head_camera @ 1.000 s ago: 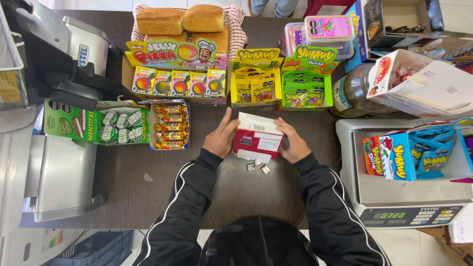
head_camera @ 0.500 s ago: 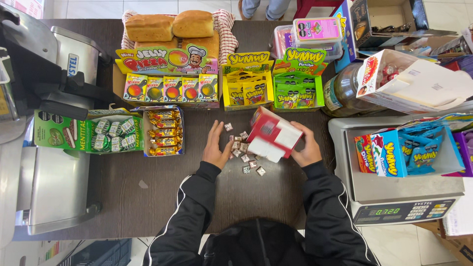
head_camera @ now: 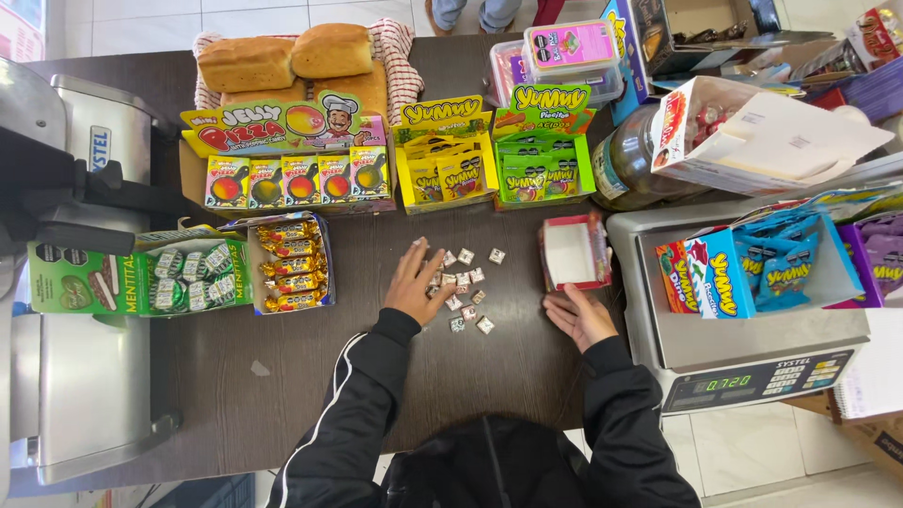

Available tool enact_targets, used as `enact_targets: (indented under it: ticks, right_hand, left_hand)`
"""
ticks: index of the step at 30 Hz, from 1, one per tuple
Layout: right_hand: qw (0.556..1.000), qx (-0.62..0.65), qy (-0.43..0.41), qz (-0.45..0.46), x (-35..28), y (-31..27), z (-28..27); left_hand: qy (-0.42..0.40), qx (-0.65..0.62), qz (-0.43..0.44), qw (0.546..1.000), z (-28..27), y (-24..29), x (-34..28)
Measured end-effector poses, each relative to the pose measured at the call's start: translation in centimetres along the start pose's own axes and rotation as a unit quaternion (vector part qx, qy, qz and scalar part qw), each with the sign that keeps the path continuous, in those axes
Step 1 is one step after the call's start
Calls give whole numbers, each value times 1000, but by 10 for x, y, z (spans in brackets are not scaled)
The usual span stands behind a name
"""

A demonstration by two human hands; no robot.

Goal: The person organizes boxes of candies on a counter, removes individual candy packets from a display box, and places them into rows inside a cardboard tray.

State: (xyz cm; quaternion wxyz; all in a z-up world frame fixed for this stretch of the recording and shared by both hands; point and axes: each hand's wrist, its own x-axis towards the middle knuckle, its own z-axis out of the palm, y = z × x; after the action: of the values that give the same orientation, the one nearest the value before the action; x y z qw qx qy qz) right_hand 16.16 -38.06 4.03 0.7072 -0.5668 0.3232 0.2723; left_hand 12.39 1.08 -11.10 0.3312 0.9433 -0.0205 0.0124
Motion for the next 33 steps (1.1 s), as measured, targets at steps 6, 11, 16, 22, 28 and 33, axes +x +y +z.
enact_targets:
  ticks: [6,11,16,22,28,33]
  right_hand:
    - [932,-346,-52,92,-16,1,-20]
    - [680,-700,-138,-169,0,30,60]
    - [552,-753,-142,-328,67,57,96]
    - [608,-668,-163,-398,129,70,84]
    - [593,-617,-188,-482,132,73,84]
    - [584,-605,-142,-522,141,83,86]
  left_hand:
    - [-86,46,34,995,-42,27,-18]
    - [-136,124,76,980,-40,22,-2]
    - [-115,91,106,984,-18,11,11]
    - [-31,81,137,987,22,-10,9]
    - [67,15,207,976,62,-11,9]
    - [112,1,236,965,47,15,7]
